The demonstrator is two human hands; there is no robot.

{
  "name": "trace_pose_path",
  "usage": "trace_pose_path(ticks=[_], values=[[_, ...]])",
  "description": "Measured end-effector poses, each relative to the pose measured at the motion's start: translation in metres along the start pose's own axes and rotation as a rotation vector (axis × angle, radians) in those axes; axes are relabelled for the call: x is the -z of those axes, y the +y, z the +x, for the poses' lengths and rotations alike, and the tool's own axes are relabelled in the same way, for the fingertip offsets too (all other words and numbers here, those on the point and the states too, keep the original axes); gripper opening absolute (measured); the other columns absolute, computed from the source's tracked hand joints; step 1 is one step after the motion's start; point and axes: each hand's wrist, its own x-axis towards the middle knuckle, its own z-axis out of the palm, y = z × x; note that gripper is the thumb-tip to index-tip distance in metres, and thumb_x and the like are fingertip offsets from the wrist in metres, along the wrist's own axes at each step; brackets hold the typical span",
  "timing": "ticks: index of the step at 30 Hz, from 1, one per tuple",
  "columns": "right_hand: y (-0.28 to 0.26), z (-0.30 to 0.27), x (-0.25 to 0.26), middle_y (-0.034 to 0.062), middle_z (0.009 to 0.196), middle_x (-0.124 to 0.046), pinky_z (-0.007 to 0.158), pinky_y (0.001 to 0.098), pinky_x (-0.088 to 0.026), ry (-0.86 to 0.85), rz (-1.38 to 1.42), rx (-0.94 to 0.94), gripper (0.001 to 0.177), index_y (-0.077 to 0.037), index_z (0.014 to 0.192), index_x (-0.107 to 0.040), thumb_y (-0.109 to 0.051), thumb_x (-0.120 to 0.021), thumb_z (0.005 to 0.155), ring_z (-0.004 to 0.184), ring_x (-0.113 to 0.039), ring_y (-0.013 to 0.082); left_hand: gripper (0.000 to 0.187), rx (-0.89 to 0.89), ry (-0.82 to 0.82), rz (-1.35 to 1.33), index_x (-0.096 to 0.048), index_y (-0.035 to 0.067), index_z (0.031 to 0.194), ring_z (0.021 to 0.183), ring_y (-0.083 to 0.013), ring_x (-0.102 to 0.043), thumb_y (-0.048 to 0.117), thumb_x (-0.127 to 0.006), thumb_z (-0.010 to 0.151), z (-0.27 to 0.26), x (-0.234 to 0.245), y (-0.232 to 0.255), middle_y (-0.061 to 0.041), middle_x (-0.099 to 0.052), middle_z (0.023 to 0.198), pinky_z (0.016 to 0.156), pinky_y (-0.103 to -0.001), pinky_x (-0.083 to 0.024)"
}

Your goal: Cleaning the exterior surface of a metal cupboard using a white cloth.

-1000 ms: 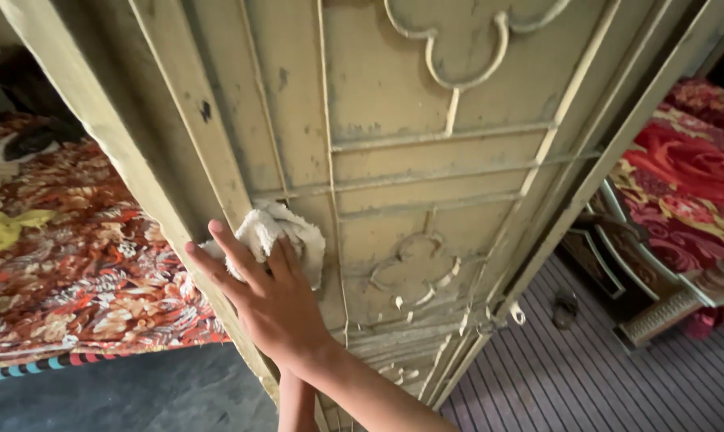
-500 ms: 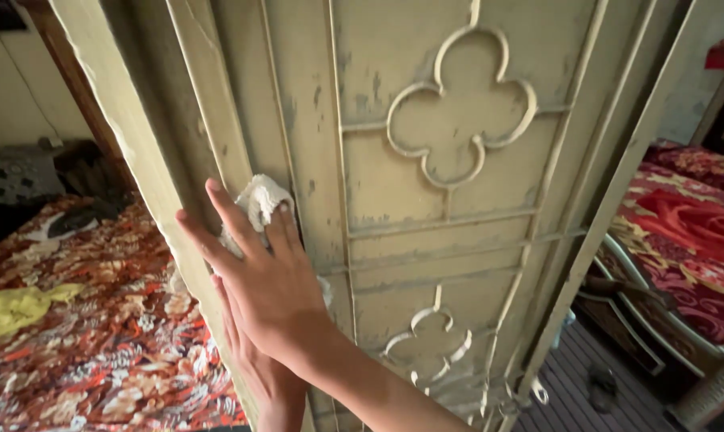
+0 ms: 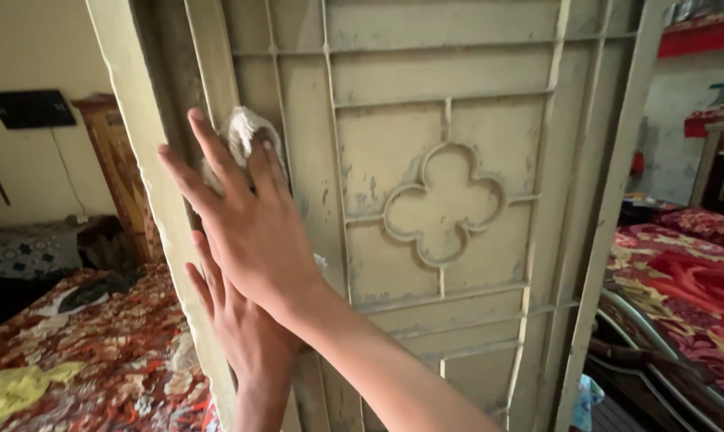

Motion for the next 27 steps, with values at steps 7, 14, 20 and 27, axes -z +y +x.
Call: trace_pose_path(ticks=[7, 14, 20, 27], values=[[0.031, 0.056, -0.014, 0.0100, 0.170, -0.023, 0.098, 0.0485, -0.062, 0.266, -0.039, 0.058, 0.058, -0.025, 0.155, -0.043, -0.020, -0.068, 0.103, 0.135, -0.054, 0.0478, 0.078, -0.046, 0.007, 0.092, -0.024, 0.009, 0.164, 0.158, -0.0376, -0.007, 0.040, -0.055, 0.100, 0.072, -0.004, 0.015, -0.021, -0.017, 0.170, 0.127, -0.060, -0.003], [0.023, 0.069, 0.022, 0.0181, 0.159, -0.037, 0.075, 0.0483, -0.065, 0.190, 0.160, -0.096, 0.044, -0.013, 0.136, -0.051, -0.026, -0.071, 0.099, 0.130, -0.054, 0.0471, 0.067, -0.083, 0.099, 0.144, -0.027, 0.006, 0.166, 0.160, -0.0344, -0.015, 0.036, -0.048, 0.109, 0.131, -0.041, -0.008, -0.018, -0.030, 0.169, 0.128, -0.060, 0.000], [0.057, 0.103, 0.014, 0.0127, 0.161, -0.039, 0.094, 0.0522, -0.063, 0.345, 0.101, 0.076, 0.036, -0.020, 0.134, -0.059, -0.014, -0.070, 0.100, 0.142, -0.046, 0.0494, 0.057, -0.096, 0.140, 0.180, -0.031, 0.006, 0.162, 0.161, -0.0325, -0.023, 0.034, -0.040, 0.114, 0.168, -0.052, 0.007, -0.014, -0.042, 0.163, 0.130, -0.060, 0.000], [0.092, 0.160, 0.009, 0.0123, 0.141, -0.058, 0.109, 0.0460, -0.054, 0.389, -0.266, 0.184, 0.034, -0.009, 0.125, -0.067, -0.016, -0.076, 0.093, 0.130, -0.055, 0.0354, 0.063, -0.118, 0.246, 0.109, -0.028, -0.006, 0.163, 0.159, -0.0386, -0.021, 0.026, -0.040, 0.110, 0.168, -0.046, 0.017, -0.026, -0.032, 0.169, 0.130, -0.058, -0.010]])
